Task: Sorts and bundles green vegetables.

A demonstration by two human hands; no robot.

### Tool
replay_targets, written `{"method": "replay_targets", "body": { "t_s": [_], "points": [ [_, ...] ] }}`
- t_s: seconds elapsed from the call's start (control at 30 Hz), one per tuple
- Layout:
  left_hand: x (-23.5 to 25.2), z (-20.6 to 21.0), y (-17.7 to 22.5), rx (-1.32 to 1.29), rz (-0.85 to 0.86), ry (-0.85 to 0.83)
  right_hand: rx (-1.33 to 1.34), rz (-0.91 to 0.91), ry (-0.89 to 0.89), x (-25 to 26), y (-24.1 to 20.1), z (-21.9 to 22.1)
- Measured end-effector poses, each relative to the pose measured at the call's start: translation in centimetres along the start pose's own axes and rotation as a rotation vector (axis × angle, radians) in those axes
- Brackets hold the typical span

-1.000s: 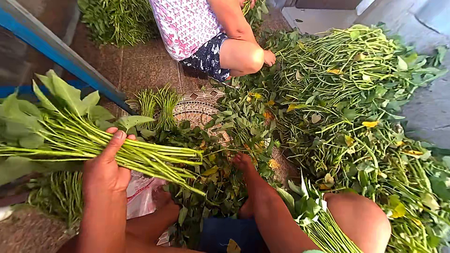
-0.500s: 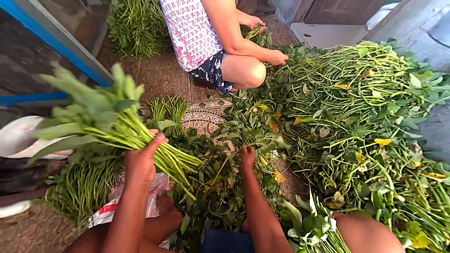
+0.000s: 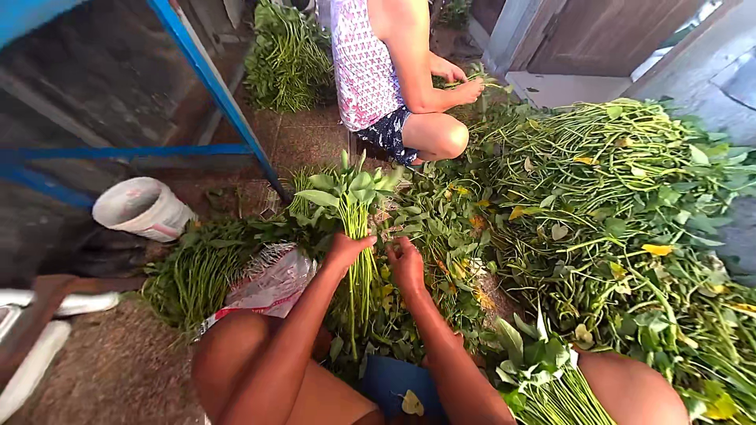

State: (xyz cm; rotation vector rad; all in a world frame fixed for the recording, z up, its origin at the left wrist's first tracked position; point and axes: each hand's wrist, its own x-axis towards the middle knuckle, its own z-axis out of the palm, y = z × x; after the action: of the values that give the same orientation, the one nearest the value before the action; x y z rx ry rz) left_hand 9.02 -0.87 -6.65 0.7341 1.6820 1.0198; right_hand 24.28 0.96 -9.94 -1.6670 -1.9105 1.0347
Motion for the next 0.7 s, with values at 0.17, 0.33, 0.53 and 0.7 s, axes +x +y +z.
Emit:
{"method": "replay_targets", "body": {
  "t_s": [0.17, 0.33, 0.53, 0.7],
  "points": [
    [-0.2, -1.0, -0.9, -0.081, -0.159, -0.010, -0.187, -0.111, -0.127, -2.0, -3.0, 0.1],
    [-0.9, -2.3, 0.0, -0.284, -0.107, -0.068, -0.259, -0.147, -0.272, -2.6, -5.8, -1.3],
    [-1.0, -2.3, 0.2, -0.300, -0.069, 0.010, -0.159, -0.213, -0.244, -1.9, -4.4, -0.8],
    [0.8, -4.0, 1.0, -0.478, 0.061, 0.293, -0.155, -0.098, -0.388, -1.8, 0.3, -0.8]
  ]
}}
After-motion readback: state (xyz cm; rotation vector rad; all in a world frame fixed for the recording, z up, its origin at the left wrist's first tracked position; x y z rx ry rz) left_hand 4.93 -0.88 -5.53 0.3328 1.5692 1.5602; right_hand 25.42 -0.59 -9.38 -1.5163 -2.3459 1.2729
